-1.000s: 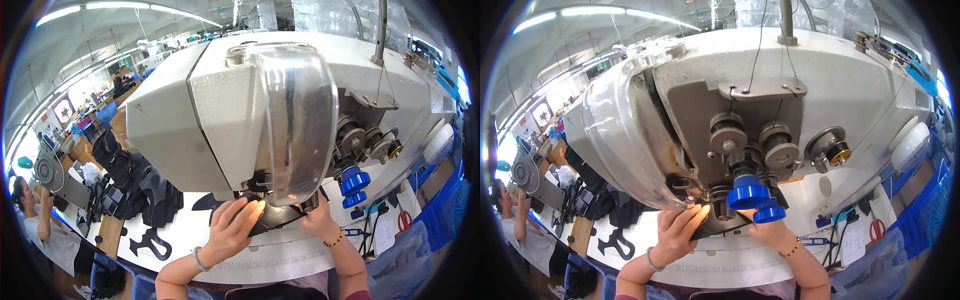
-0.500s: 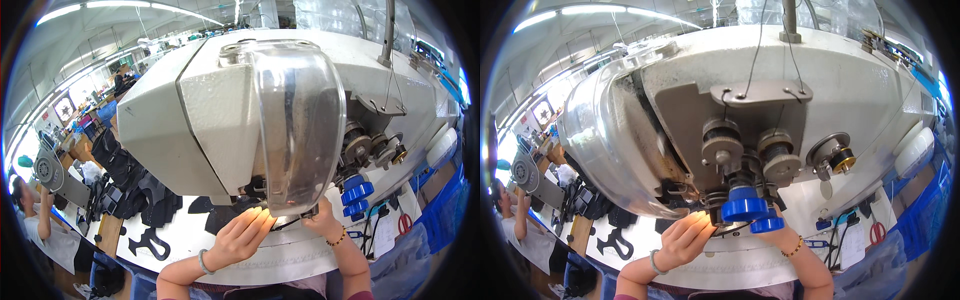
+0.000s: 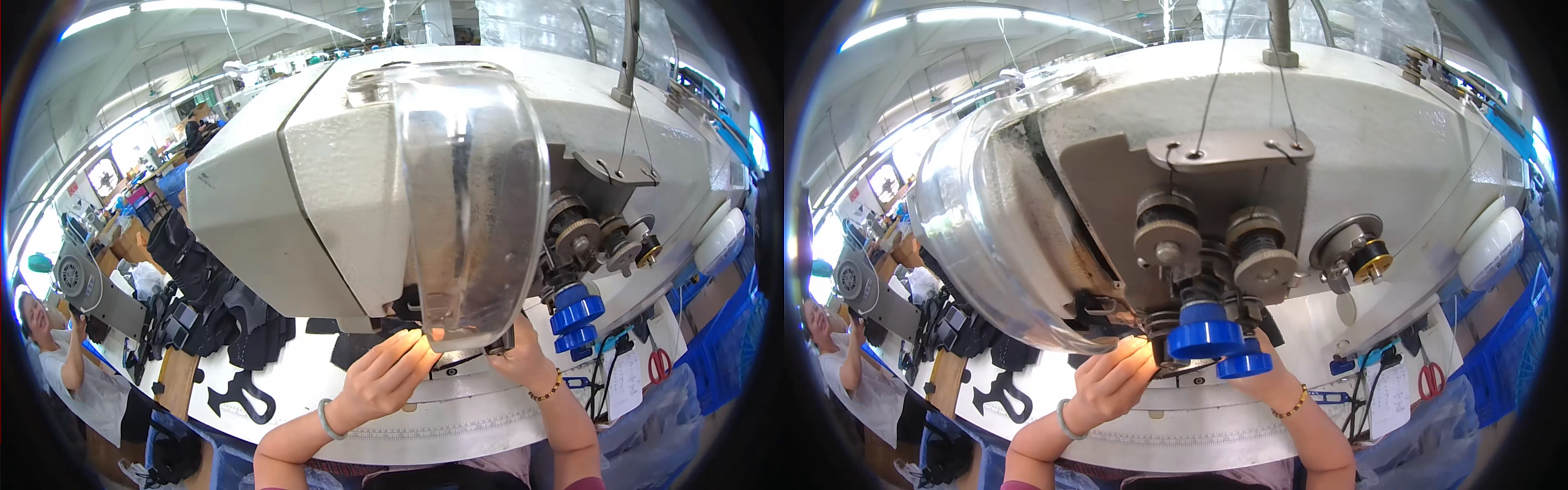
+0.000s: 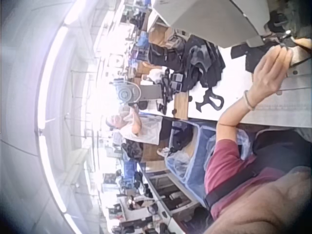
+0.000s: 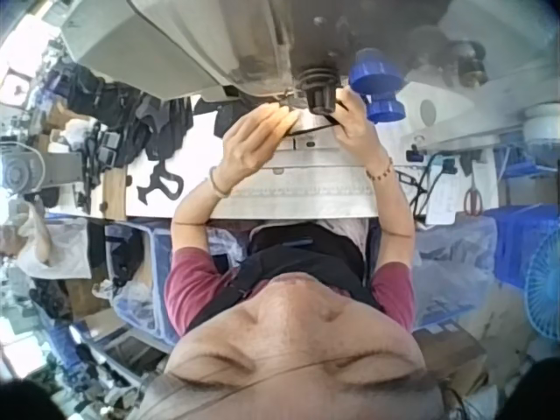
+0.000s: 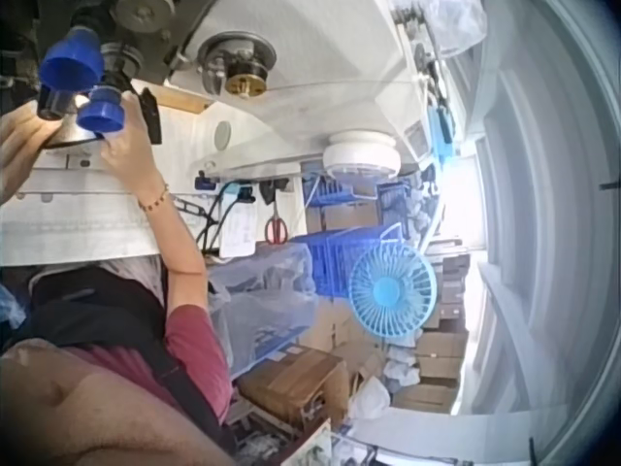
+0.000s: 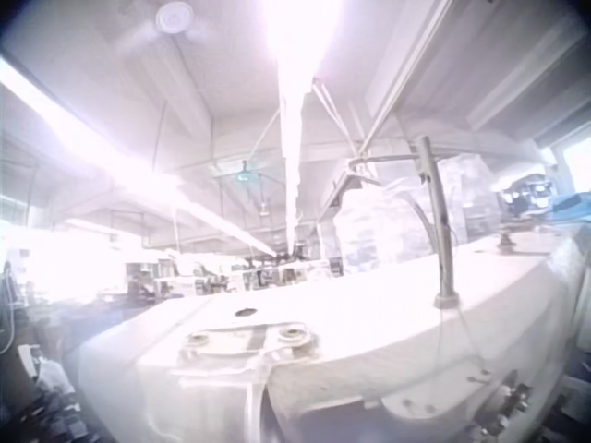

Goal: The person aligns shoe component pieces, sews them together using a sewing machine, and places the sewn piece into a bin.

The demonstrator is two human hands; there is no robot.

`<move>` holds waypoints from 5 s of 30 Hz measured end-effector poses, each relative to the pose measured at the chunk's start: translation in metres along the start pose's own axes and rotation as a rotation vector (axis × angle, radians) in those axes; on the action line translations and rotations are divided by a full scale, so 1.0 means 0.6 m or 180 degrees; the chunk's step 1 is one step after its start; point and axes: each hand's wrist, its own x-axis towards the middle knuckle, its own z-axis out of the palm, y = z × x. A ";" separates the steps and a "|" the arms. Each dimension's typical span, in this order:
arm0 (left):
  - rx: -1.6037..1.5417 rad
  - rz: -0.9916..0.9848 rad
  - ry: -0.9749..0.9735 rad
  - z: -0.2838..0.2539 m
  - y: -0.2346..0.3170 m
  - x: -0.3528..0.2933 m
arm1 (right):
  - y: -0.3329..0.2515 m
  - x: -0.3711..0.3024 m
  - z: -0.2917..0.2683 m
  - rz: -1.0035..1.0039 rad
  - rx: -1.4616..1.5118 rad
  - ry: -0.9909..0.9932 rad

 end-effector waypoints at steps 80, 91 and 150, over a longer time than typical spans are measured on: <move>-0.0589 0.0008 0.0483 0.029 -0.038 -0.029 | -0.105 -0.016 0.043 0.2773 0.3314 -0.0017; -0.0642 0.0091 0.0487 0.035 -0.049 -0.028 | -0.116 -0.005 0.034 0.2638 0.3257 -0.0346; 0.1077 -0.4536 0.0764 -0.206 -0.125 -0.446 | -0.098 0.040 -0.058 0.1660 0.1144 -0.1851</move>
